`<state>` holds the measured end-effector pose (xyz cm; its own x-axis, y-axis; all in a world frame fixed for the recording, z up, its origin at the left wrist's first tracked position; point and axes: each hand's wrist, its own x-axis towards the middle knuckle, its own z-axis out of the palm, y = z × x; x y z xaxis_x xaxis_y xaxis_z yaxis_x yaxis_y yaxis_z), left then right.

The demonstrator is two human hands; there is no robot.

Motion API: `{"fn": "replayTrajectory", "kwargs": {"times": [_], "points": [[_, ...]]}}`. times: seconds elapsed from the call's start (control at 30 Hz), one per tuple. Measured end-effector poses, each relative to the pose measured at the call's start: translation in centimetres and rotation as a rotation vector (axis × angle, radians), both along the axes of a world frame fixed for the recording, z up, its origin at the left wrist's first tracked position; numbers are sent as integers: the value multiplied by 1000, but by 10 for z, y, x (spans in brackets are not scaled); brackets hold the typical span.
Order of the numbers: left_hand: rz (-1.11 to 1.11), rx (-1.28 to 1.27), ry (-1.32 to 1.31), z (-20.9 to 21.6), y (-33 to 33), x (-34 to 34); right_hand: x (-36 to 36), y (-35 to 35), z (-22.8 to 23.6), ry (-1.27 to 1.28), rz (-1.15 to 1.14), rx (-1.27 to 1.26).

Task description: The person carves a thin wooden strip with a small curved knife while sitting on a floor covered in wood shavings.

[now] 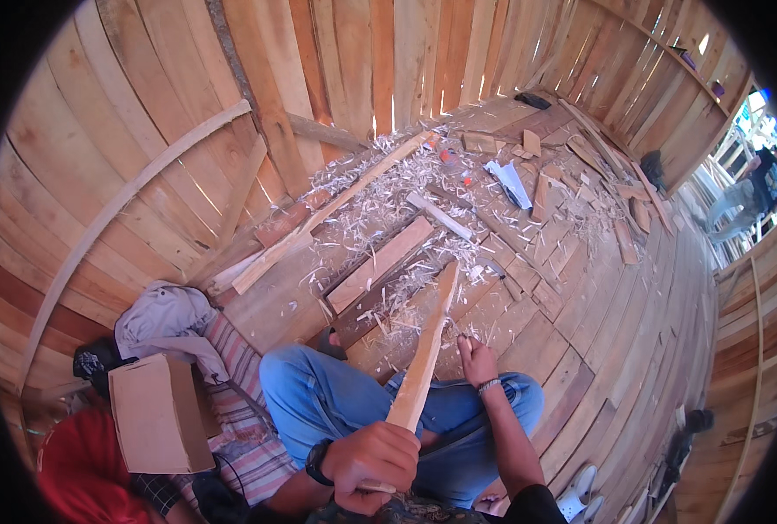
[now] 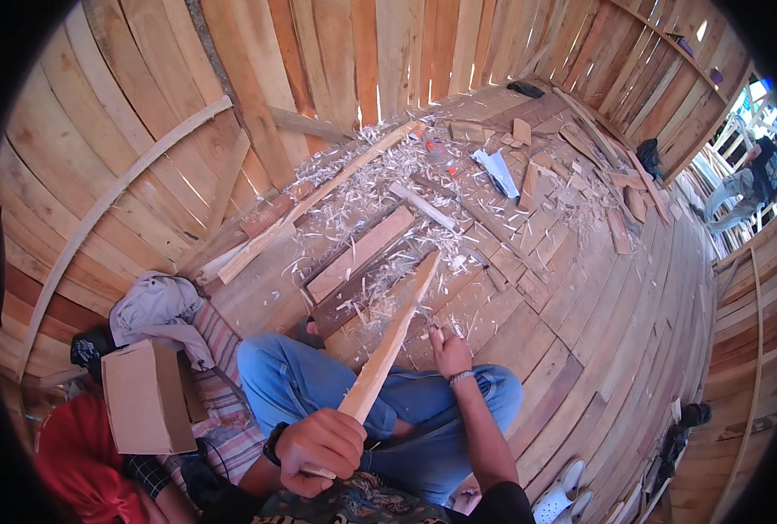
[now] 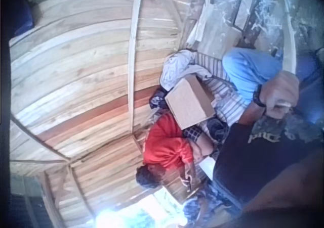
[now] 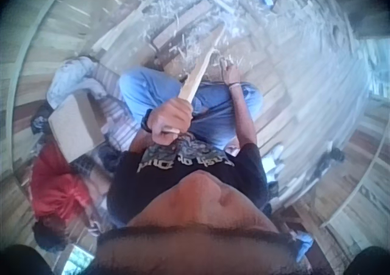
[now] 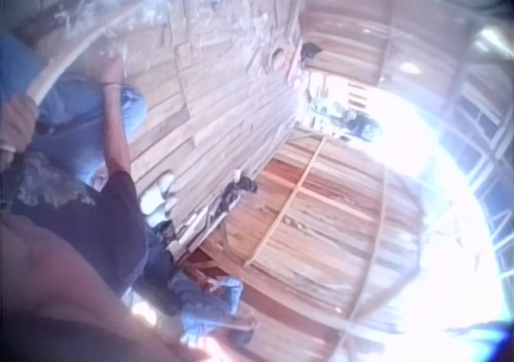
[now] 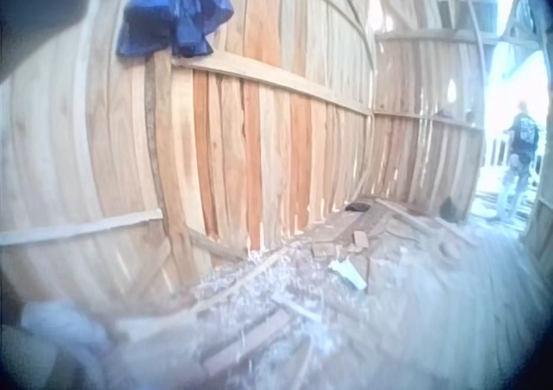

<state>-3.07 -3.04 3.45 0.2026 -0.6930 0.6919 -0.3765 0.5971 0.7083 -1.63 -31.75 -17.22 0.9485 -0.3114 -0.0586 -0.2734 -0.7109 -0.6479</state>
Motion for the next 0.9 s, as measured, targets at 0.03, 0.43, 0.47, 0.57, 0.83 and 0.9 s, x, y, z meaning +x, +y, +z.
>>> {"fn": "replayTrajectory", "kwargs": {"times": [0.03,0.43,0.47,0.57,0.83,0.9], "points": [[-13,-11,16,-1,-2,-2,3,-13,-10,89,-79,-37],[179,-218,160,-10,12,9,-9,40,32,-191,83,45],[191,-230,148,-9,11,11,4,31,34,-15,43,3],[247,-230,168,-14,11,16,10,35,32,-61,30,-56],[430,-312,281,-18,17,6,0,46,36,-107,47,-67],[451,-321,299,-13,17,6,-3,41,34,-90,94,-56]]}}
